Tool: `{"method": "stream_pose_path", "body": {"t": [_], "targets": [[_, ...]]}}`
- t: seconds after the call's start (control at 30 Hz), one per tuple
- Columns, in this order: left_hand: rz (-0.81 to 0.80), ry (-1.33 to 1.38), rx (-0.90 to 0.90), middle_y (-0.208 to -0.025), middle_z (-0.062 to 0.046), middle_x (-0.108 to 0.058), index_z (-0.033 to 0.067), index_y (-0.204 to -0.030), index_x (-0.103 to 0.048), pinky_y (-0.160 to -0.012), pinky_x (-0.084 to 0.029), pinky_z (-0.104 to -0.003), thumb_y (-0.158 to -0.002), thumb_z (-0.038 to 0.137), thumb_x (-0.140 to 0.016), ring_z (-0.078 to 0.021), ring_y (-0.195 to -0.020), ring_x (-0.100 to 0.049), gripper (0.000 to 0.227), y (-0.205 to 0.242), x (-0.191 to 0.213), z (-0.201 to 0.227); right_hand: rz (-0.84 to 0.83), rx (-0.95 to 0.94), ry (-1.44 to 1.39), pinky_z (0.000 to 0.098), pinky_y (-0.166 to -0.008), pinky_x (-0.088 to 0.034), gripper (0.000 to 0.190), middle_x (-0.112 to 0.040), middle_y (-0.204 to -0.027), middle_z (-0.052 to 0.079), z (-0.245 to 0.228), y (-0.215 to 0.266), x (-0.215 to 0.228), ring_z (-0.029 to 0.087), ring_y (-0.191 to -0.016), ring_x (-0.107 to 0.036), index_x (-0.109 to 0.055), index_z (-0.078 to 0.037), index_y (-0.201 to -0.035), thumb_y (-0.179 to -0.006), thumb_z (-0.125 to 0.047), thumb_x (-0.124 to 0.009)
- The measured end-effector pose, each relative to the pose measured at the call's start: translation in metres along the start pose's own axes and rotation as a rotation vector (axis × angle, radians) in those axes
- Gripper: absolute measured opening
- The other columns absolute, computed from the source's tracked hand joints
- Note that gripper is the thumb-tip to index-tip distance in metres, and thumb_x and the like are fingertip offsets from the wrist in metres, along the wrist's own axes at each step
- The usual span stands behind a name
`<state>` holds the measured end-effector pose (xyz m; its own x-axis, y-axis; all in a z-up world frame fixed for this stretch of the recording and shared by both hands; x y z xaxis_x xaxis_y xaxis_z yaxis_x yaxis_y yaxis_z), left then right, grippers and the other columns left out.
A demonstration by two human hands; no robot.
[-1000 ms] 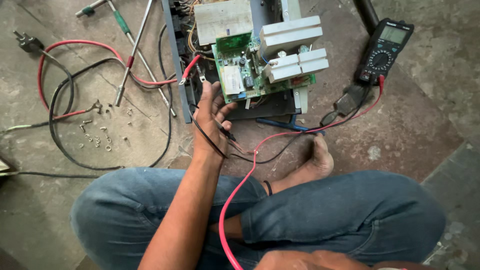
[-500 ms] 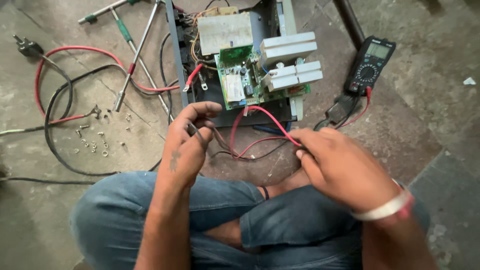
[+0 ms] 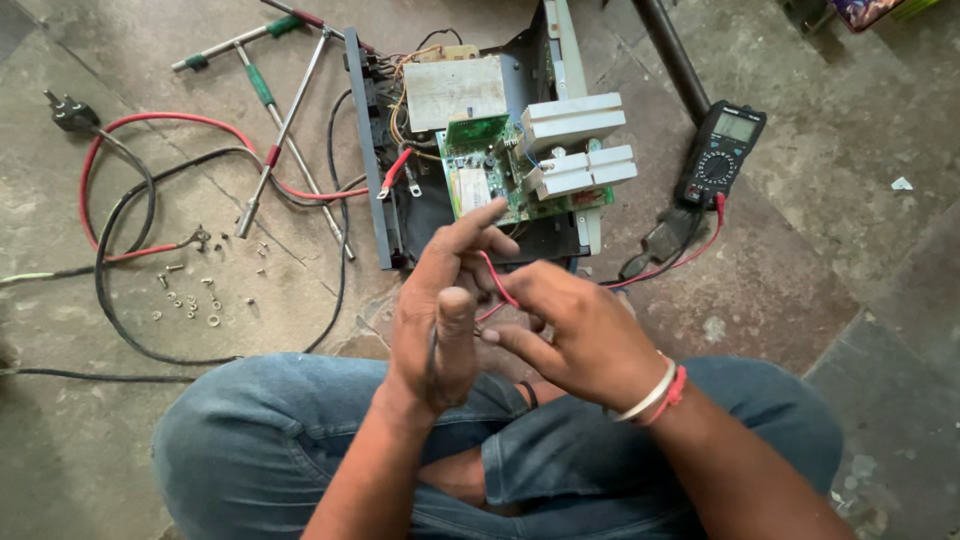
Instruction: The person sits on the floor and uses a multimeter to test various points on a green circuit board. They systematically move the probes across different components and connectors on the board, then flip it over to test the other side.
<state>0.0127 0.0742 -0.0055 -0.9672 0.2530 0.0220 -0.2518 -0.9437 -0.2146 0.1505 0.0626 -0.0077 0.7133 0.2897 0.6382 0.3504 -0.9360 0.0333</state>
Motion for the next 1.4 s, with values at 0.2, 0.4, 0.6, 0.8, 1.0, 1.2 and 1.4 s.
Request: {"method": "stream_pose_path", "body": {"t": [0.2,0.4,0.6,0.8,1.0,1.2,1.4], "targets": [[-0.033,0.167,0.159,-0.123,-0.012,-0.061,0.0014,-0.142,-0.055,-0.088,-0.054,-0.027,-0.103,0.031,-0.069,-0.0155,-0.1,-0.062,0.051,-0.004,-0.002,-0.008,0.034,-0.01,0.064,0.0415,-0.063,-0.051,0.02,-0.065,-0.085,0.011,0.008,0.004,0.008,0.032,-0.076,-0.067,-0.068,-0.007,-0.097,-0.092,-0.025,-0.071],[-0.052,-0.272,0.104,-0.116,-0.013,-0.067,0.0054,-0.125,-0.073,-0.091,-0.054,-0.029,-0.101,0.015,-0.069,-0.0182,-0.106,-0.067,0.026,-0.006,0.001,-0.01,0.066,-0.013,0.051,0.0405,-0.076,-0.052,0.019,-0.068,-0.095,0.014,0.026,0.003,0.016,0.035,-0.088,-0.067,-0.069,-0.003,-0.102,-0.089,-0.018,-0.071],[0.179,-0.163,0.243,-0.117,-0.011,-0.071,0.0036,-0.134,-0.067,-0.088,-0.056,-0.025,-0.107,0.019,-0.059,-0.0145,-0.099,-0.07,0.032,-0.008,0.035,-0.03,0.152,-0.016,0.173,0.0427,-0.092,-0.051,0.023,-0.07,-0.113,0.015,0.051,0.004,0.043,0.035,-0.107,-0.066,-0.071,-0.006,-0.116,-0.094,-0.013,-0.069],[0.311,0.212,0.299,-0.129,-0.013,-0.07,-0.0053,-0.136,-0.058,-0.096,-0.057,-0.028,-0.097,0.011,-0.067,-0.0196,-0.116,-0.07,0.043,-0.012,0.048,-0.059,0.372,-0.044,0.255,0.0445,-0.106,-0.047,0.037,-0.06,-0.139,0.019,0.048,0.008,0.08,0.037,-0.126,-0.06,-0.071,-0.018,-0.135,-0.099,-0.01,-0.069],[0.462,0.39,0.402,-0.125,-0.011,-0.071,-0.0049,-0.134,-0.062,-0.083,-0.056,-0.027,-0.097,0.012,-0.066,-0.0189,-0.105,-0.071,0.041,-0.011,0.055,-0.096,0.67,-0.123,-0.006,0.0363,-0.117,-0.047,0.035,-0.05,-0.161,0.014,0.066,0.019,0.104,0.027,-0.141,-0.052,-0.064,-0.021,-0.145,-0.111,-0.015,-0.064],[0.406,0.249,0.432,-0.122,-0.009,-0.075,-0.002,-0.134,-0.066,-0.082,-0.052,-0.026,-0.097,0.022,-0.068,-0.0144,-0.104,-0.07,0.044,-0.015,0.056,-0.121,0.947,-0.05,0.28,0.0314,-0.099,-0.046,0.034,-0.028,-0.17,0.013,0.071,0.038,0.124,0.025,-0.119,-0.05,-0.06,-0.02,-0.147,-0.113,-0.019,-0.064],[0.351,0.323,0.372,-0.12,-0.011,-0.074,-0.0012,-0.134,-0.062,-0.089,-0.054,-0.027,-0.092,0.013,-0.073,-0.0153,-0.106,-0.07,0.046,-0.014,0.052,-0.113,1.037,0.076,-0.618,0.0352,-0.099,-0.046,0.047,-0.04,-0.171,0.013,0.155,0.053,0.139,0.021,-0.123,-0.045,-0.038,-0.02,-0.16,-0.12,-0.031,-0.06]]}}
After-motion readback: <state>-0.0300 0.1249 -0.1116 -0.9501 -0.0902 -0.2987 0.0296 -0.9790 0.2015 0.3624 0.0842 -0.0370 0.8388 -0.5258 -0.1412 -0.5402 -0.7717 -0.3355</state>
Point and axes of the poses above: each hand's wrist, its own y-axis away from the middle knuckle, its own x-axis out of the back of the hand, z = x × y, the point moved 7 cm from there along -y, towards the middle knuckle
